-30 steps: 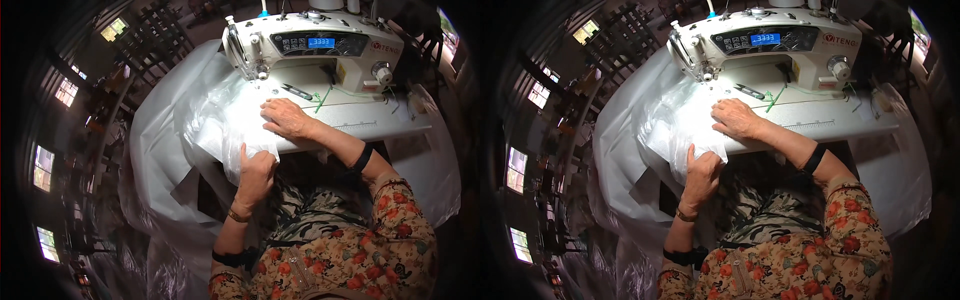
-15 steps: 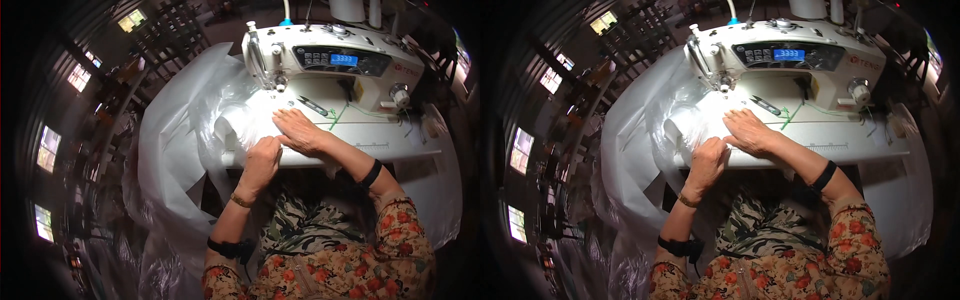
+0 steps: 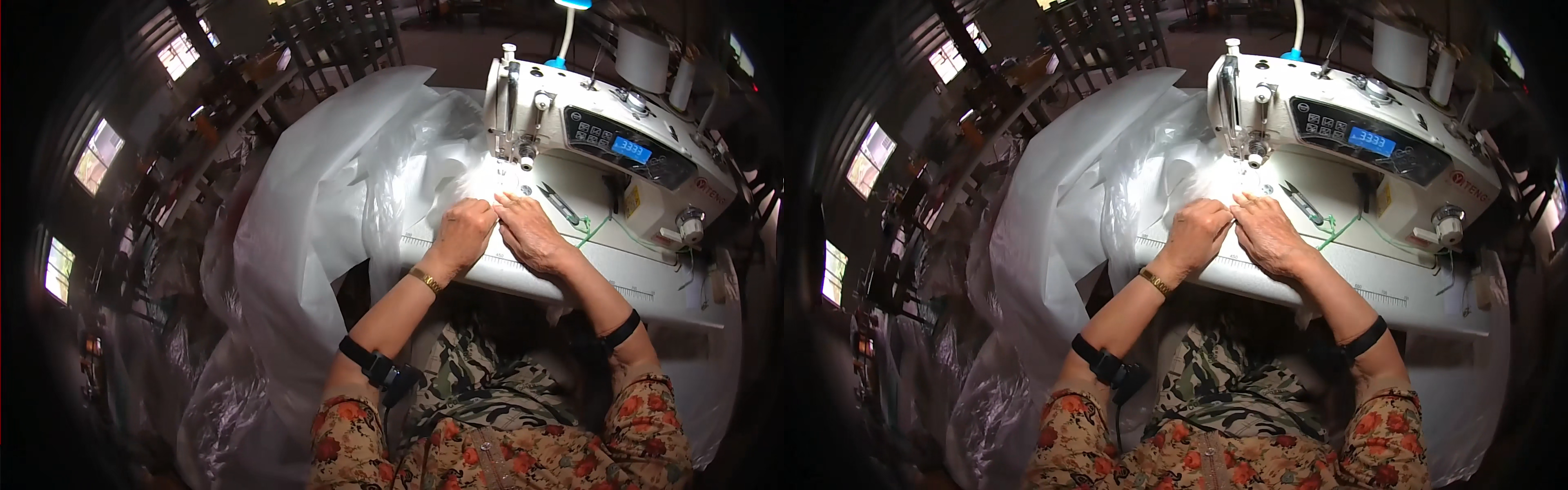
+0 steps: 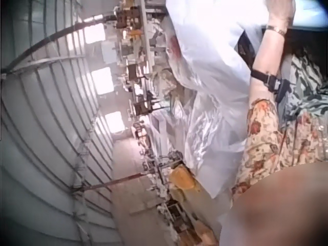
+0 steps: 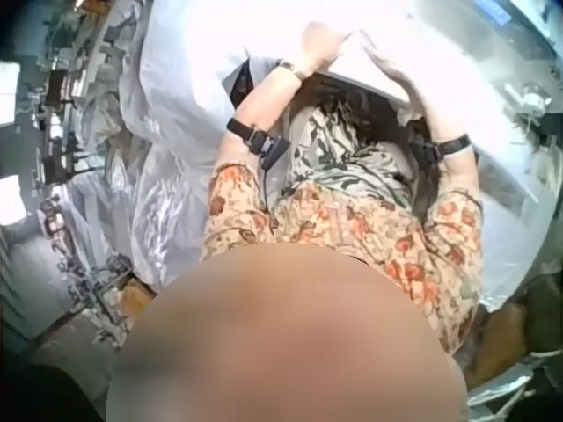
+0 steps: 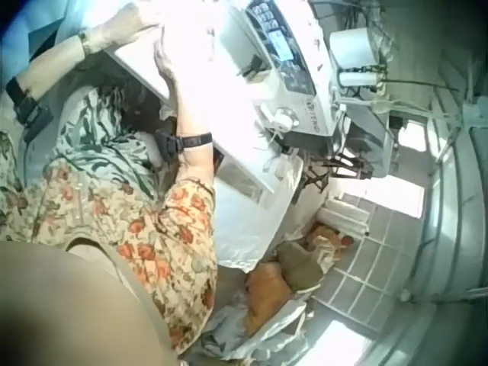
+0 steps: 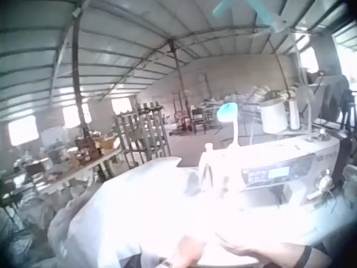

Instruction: The recorder is using an industrial sewing machine to join sheets of white synthetic material.

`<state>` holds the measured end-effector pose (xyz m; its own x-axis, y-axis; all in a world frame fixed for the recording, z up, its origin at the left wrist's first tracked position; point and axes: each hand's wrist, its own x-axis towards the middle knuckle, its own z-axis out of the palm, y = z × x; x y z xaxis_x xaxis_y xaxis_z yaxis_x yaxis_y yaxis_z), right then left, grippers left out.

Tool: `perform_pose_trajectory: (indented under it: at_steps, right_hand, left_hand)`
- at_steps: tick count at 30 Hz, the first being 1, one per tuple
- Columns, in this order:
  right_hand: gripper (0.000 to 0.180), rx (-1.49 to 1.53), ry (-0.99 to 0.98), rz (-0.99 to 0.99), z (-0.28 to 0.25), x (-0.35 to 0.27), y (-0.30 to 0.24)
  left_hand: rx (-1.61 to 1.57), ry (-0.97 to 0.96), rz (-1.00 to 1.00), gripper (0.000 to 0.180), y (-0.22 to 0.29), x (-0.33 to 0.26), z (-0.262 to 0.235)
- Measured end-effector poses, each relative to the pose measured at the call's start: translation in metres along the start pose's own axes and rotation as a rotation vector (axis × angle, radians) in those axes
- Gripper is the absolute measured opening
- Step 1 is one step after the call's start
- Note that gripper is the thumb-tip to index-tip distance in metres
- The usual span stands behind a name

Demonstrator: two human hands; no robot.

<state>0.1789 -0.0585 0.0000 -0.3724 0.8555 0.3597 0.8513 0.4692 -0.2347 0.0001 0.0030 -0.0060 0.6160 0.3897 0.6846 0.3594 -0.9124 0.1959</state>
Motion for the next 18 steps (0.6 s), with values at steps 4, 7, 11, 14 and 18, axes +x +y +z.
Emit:
perform_pose_trajectory:
  at_steps: [4,7,11,14,18]
  right_hand:
    - [0.041,0.005,-0.010,0.027,-0.003,0.001,-0.001]
    - [0.041,-0.015,-0.017,0.016,-0.006,0.003,-0.002]
    - [0.040,0.037,-0.003,0.029,-0.009,0.005,-0.004]
    - [0.038,0.031,0.041,0.023,-0.007,0.005,-0.004]
    - [0.035,0.062,0.145,0.096,-0.005,0.001,0.001]
  left_hand:
    - [-0.047,-0.067,-0.021,0.009,-0.012,0.007,-0.006]
    - [-0.101,-0.149,-0.051,0.018,-0.024,0.013,-0.011]
    - [-0.025,-0.004,-0.011,0.023,-0.041,0.022,-0.005]
    - [0.095,-0.134,-0.121,0.020,-0.056,0.029,0.004]
    - [0.146,-0.061,-0.098,0.012,-0.074,0.040,0.018]
